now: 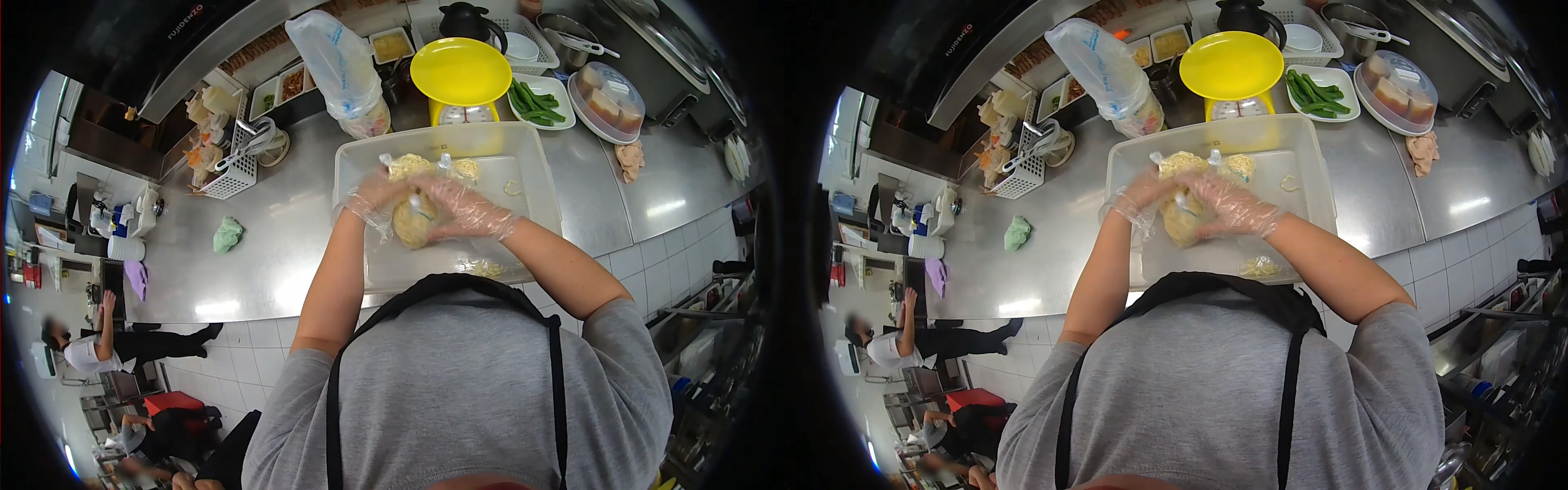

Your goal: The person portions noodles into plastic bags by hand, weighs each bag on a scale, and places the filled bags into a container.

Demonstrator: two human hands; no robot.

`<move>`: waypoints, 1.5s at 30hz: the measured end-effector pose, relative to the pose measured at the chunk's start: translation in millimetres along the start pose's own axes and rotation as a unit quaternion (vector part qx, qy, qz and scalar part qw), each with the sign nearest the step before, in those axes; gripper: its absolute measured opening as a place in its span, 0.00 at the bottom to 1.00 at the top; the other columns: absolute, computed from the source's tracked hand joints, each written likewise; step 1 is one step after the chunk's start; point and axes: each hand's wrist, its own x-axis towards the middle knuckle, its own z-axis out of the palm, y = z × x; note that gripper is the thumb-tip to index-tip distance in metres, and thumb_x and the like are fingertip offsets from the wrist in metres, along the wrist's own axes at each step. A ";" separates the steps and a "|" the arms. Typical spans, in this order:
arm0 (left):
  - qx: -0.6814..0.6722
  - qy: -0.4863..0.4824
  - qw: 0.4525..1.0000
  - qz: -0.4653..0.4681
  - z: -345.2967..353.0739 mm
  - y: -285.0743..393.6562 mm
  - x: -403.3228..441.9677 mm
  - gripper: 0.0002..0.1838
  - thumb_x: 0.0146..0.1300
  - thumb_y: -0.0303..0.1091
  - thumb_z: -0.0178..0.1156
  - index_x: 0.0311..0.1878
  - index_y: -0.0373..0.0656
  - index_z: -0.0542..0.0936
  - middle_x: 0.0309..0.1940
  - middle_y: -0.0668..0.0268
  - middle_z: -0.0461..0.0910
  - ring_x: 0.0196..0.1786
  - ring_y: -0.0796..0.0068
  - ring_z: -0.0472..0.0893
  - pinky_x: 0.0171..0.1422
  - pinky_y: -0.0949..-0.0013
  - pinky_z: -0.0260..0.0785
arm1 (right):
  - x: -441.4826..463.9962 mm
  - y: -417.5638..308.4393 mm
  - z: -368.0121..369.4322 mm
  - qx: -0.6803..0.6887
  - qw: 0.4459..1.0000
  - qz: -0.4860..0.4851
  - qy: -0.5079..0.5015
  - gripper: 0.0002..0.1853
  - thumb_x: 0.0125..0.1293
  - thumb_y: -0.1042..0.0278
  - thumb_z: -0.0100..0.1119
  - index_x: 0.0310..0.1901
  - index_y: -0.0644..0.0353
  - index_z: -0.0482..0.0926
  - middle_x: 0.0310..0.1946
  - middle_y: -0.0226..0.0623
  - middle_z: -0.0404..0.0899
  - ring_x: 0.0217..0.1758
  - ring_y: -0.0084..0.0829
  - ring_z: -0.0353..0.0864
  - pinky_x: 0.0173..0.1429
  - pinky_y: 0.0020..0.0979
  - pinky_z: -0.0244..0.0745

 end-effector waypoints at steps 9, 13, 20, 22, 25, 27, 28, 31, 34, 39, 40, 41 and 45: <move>-0.047 -0.055 0.996 0.050 4.6 13.7 -12.8 0.36 0.42 0.48 0.71 0.54 0.37 0.73 0.49 0.58 0.77 0.52 0.66 0.76 0.57 0.67 0.66 | -2.4 -33.0 -7.2 -0.096 0.965 0.137 -0.203 0.51 0.38 0.63 0.74 0.65 0.53 0.54 0.51 0.48 0.68 0.54 0.50 0.70 0.56 0.42 0.67; -0.090 -0.026 0.996 0.006 3.5 14.6 -15.8 0.33 0.43 0.40 0.70 0.53 0.37 0.73 0.48 0.61 0.78 0.47 0.69 0.77 0.53 0.67 0.69 | -2.9 -41.3 -1.9 -0.151 0.963 0.114 -0.192 0.45 0.41 0.66 0.71 0.63 0.52 0.56 0.53 0.47 0.66 0.54 0.49 0.70 0.55 0.42 0.68; -0.104 0.065 0.991 0.047 -11.7 9.4 -15.5 0.24 0.44 0.38 0.67 0.46 0.36 0.77 0.40 0.59 0.80 0.43 0.67 0.80 0.47 0.67 0.71 | -9.5 -22.9 18.7 -0.160 0.974 -0.088 -0.137 0.24 0.48 0.69 0.62 0.49 0.50 0.69 0.50 0.46 0.68 0.47 0.51 0.73 0.52 0.41 0.71; -0.311 0.056 0.947 0.054 -14.8 16.3 -20.4 0.35 0.49 0.36 0.62 0.61 0.39 0.64 0.50 0.59 0.76 0.48 0.66 0.78 0.52 0.66 0.71 | -8.1 -23.0 17.6 -0.117 0.977 -0.033 -0.175 0.24 0.47 0.69 0.62 0.49 0.51 0.69 0.50 0.46 0.68 0.47 0.51 0.73 0.52 0.42 0.70; -0.548 0.019 0.829 0.106 -18.9 35.8 -30.1 0.39 0.51 0.41 0.61 0.65 0.40 0.58 0.56 0.57 0.70 0.54 0.62 0.75 0.57 0.63 0.70 | -3.8 -14.9 8.3 -0.035 0.977 0.070 -0.197 0.24 0.46 0.69 0.63 0.48 0.51 0.67 0.48 0.46 0.68 0.48 0.48 0.73 0.52 0.41 0.70; -0.600 -0.043 0.785 0.149 -19.1 39.8 -36.1 0.39 0.52 0.45 0.60 0.65 0.40 0.58 0.58 0.55 0.67 0.58 0.61 0.72 0.59 0.59 0.68 | -3.0 -4.4 1.2 0.006 0.977 0.120 -0.178 0.24 0.46 0.68 0.64 0.47 0.52 0.67 0.47 0.45 0.68 0.49 0.44 0.73 0.52 0.39 0.70; -0.647 -0.109 0.731 0.187 -19.3 40.8 -37.4 0.40 0.53 0.49 0.59 0.66 0.41 0.58 0.61 0.54 0.65 0.61 0.59 0.68 0.61 0.56 0.66 | -3.6 1.0 -1.8 0.053 0.986 0.127 -0.091 0.25 0.48 0.67 0.65 0.48 0.53 0.65 0.46 0.43 0.68 0.49 0.40 0.73 0.52 0.37 0.70; -0.604 -0.092 0.767 0.196 -14.7 32.9 -29.2 0.42 0.52 0.56 0.57 0.67 0.44 0.57 0.63 0.55 0.63 0.64 0.57 0.64 0.62 0.46 0.62 | 8.9 11.9 -6.7 0.194 0.966 0.133 0.107 0.27 0.53 0.67 0.65 0.51 0.53 0.61 0.47 0.40 0.68 0.50 0.33 0.72 0.53 0.33 0.71; -0.640 -0.142 0.742 0.141 -6.5 26.7 -25.7 0.40 0.54 0.57 0.54 0.67 0.47 0.58 0.63 0.56 0.62 0.64 0.57 0.65 0.62 0.43 0.61 | 18.6 7.6 -21.2 0.382 0.867 0.198 0.250 0.29 0.57 0.67 0.63 0.57 0.52 0.57 0.51 0.38 0.67 0.53 0.31 0.70 0.54 0.31 0.71; -0.686 -0.169 0.703 0.087 17.7 50.3 -36.9 0.37 0.57 0.57 0.52 0.65 0.46 0.61 0.60 0.57 0.66 0.61 0.58 0.69 0.61 0.50 0.65 | 16.1 -21.1 -36.0 0.474 0.815 0.271 0.194 0.34 0.62 0.64 0.59 0.66 0.47 0.52 0.61 0.36 0.61 0.63 0.31 0.62 0.62 0.32 0.64; -0.704 -0.154 0.689 0.076 18.2 50.7 -37.2 0.35 0.58 0.57 0.52 0.63 0.45 0.62 0.58 0.59 0.70 0.58 0.59 0.72 0.59 0.53 0.67 | 14.7 -19.8 -34.8 0.474 0.816 0.269 0.195 0.34 0.62 0.64 0.59 0.66 0.47 0.52 0.61 0.36 0.61 0.63 0.31 0.62 0.62 0.32 0.64; -0.703 -0.153 0.690 0.075 16.6 48.3 -35.8 0.35 0.58 0.57 0.52 0.63 0.45 0.62 0.58 0.59 0.70 0.58 0.59 0.72 0.59 0.53 0.67 | 12.3 -19.6 -33.0 0.490 0.822 0.247 0.156 0.35 0.63 0.60 0.56 0.68 0.47 0.49 0.64 0.36 0.57 0.66 0.32 0.58 0.65 0.33 0.58; -0.736 -0.159 0.654 0.079 21.0 50.1 -38.8 0.34 0.62 0.60 0.45 0.65 0.50 0.61 0.62 0.58 0.64 0.61 0.57 0.68 0.63 0.48 0.62 | 10.9 -3.6 -17.3 0.380 0.894 0.216 0.098 0.35 0.68 0.50 0.46 0.70 0.47 0.44 0.70 0.35 0.45 0.72 0.35 0.47 0.72 0.34 0.42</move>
